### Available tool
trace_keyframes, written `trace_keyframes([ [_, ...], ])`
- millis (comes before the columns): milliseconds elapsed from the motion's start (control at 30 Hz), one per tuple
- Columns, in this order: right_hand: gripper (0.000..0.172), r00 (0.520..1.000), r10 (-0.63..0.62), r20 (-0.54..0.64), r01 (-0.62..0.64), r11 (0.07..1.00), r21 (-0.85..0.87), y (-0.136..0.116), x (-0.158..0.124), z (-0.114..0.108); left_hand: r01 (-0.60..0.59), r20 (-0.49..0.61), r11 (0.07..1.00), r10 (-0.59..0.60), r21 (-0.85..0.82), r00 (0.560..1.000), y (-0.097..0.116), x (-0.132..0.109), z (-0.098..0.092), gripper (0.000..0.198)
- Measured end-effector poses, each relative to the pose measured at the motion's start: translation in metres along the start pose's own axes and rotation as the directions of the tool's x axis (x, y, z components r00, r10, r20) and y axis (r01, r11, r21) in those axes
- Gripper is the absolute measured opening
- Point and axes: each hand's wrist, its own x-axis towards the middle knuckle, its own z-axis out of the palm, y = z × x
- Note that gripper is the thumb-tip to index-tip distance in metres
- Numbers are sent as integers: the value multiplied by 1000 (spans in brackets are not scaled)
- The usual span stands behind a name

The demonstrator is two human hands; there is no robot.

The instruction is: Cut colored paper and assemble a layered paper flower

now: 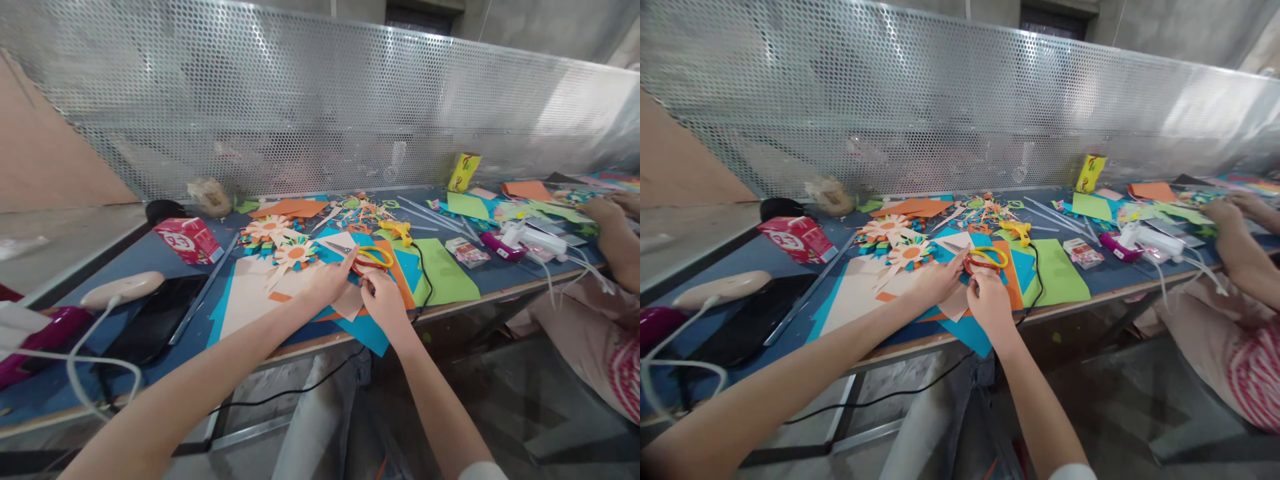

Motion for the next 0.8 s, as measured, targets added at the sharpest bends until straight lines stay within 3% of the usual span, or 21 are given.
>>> trace_keyframes([
  [100, 19, 1000, 28, 2, -28, 999, 39, -3, 1, -1, -64, 10, 996, 64, 57, 998, 0, -4, 2, 60],
  [200, 18, 998, 58, -1, -58, 996, 63, -4, 2, -2, -133, -12, 978, 133, -160, 991, -5, -12, 4, 58],
  [267, 17, 997, 80, -12, -79, 993, 83, -3, 2, -2, -145, -36, 884, 145, -445, 989, -11, -16, 3, 59],
  [333, 18, 993, 114, -20, -110, 986, 128, 0, 3, -3, -134, -92, 721, 97, -680, 991, -19, -19, 1, 62],
  [400, 19, 988, 153, -15, -147, 972, 184, 3, 4, -3, -112, -148, 612, -9, -783, 989, -27, -19, -2, 66],
  [467, 20, 982, 188, -3, -182, 956, 230, 6, 5, -2, -89, -161, 584, -73, -807, 984, -33, -18, -5, 68],
  [667, 18, 976, 213, -47, -200, 959, 203, 9, 5, -1, -49, -104, 813, -14, -580, 994, -30, -10, -2, 60],
  [800, 20, 973, 231, -30, -224, 962, 157, 7, 5, -3, -68, -75, 910, 40, -409, 996, -22, -2, 4, 64],
])
